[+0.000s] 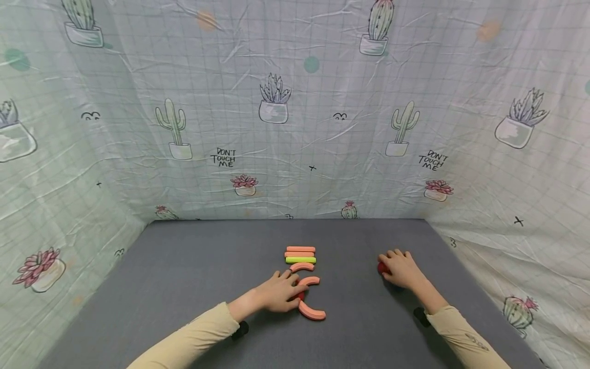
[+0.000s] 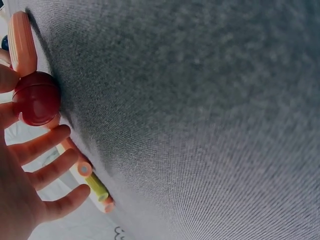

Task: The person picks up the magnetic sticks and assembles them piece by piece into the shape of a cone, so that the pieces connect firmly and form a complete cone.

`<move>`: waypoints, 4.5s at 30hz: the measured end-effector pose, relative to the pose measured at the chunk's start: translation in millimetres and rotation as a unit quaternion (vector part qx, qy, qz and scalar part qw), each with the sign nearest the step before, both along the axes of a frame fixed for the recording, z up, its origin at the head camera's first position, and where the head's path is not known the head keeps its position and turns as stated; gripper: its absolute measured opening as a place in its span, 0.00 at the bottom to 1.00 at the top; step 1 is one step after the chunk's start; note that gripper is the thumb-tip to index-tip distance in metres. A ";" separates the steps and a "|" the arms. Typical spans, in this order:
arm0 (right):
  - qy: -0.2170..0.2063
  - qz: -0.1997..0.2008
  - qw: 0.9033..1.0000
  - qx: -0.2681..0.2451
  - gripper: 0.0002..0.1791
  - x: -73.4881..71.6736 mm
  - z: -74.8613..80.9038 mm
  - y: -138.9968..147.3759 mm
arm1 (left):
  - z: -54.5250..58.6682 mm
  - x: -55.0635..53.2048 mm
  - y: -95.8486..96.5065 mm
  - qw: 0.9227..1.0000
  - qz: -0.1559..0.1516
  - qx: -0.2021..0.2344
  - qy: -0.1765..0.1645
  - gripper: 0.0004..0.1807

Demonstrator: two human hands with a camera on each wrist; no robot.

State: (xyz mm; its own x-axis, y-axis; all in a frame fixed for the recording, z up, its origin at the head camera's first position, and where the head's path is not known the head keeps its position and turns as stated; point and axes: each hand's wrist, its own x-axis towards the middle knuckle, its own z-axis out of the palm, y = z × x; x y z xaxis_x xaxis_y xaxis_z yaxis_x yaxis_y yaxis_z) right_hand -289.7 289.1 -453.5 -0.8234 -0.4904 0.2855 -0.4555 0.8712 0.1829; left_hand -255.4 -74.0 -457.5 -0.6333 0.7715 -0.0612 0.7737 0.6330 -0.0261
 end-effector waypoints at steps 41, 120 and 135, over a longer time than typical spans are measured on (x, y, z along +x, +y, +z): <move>0.049 0.084 0.995 -0.025 0.16 4.4 -5.7 -34.2 | -4.3 5.3 -4.4 1.000 0.002 0.004 -0.005 0.25; -0.086 0.200 0.974 -0.056 0.16 -1.3 -0.7 -136.8 | -2.6 1.7 -17.8 0.995 -0.075 0.026 0.057 0.21; -0.081 0.188 0.977 -0.059 0.12 -9.8 -1.7 -147.2 | -3.5 8.4 -19.8 0.988 -0.108 0.051 0.094 0.21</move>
